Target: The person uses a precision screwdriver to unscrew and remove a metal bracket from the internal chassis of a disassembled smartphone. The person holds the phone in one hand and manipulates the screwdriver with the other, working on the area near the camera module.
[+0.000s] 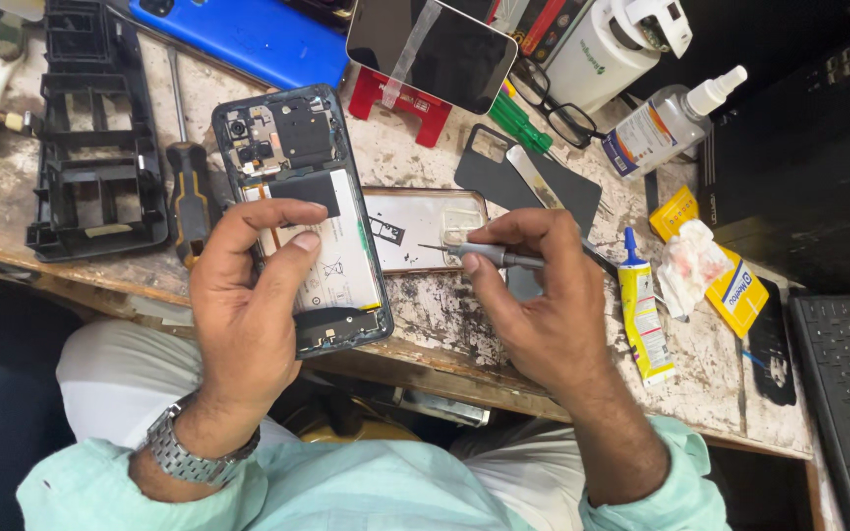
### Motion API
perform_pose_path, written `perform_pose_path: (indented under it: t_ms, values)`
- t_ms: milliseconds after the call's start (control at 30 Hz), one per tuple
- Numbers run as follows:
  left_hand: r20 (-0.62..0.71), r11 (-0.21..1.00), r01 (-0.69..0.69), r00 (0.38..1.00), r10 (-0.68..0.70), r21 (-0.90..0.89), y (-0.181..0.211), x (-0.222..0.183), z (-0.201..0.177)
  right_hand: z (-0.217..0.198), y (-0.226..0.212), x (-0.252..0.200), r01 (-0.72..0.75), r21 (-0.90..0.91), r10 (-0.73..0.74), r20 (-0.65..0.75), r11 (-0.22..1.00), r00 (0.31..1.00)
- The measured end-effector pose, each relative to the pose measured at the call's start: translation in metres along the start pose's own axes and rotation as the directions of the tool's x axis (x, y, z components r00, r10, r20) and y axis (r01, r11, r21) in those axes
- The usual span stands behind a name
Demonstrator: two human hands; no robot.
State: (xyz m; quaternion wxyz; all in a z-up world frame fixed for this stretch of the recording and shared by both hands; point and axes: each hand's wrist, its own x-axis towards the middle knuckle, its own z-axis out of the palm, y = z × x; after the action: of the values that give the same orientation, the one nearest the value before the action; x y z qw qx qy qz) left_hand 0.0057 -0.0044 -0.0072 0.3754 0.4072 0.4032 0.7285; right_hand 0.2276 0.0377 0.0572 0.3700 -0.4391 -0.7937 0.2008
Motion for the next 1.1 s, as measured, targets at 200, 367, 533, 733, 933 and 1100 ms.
perform_pose_path:
  t_ms: [200,367,533,733,933,1100]
  values:
    - [-0.029,0.998,-0.008,1.000,0.007,-0.056,-0.004,-0.001,-0.002,0.014,0.004,0.019,0.070,0.004,-0.070,-0.019,0.998,0.997]
    - [0.020,1.000,-0.007,1.000,0.007,0.001,0.000,0.001,-0.002,0.029,0.003,0.035,0.116,-0.029,-0.115,0.055,0.993,0.992]
    - [0.051,0.997,0.011,0.999,-0.015,0.071,0.006,0.004,0.001,0.033,0.000,0.037,0.116,-0.050,-0.111,0.089,0.992,0.990]
    - [0.103,0.984,0.061,0.992,-0.079,0.165,0.012,0.011,0.006,0.013,-0.014,0.013,0.097,0.141,-0.084,-0.097,0.985,0.992]
    - [0.175,0.957,-0.018,0.984,-0.035,0.291,0.014,0.014,0.007,0.019,-0.029,-0.009,0.100,0.390,-0.040,-0.160,0.915,0.986]
    - [0.213,0.948,-0.008,0.975,-0.063,0.317,0.013,0.015,0.005,0.023,-0.033,-0.010,0.117,0.359,-0.070,-0.142,0.926,0.987]
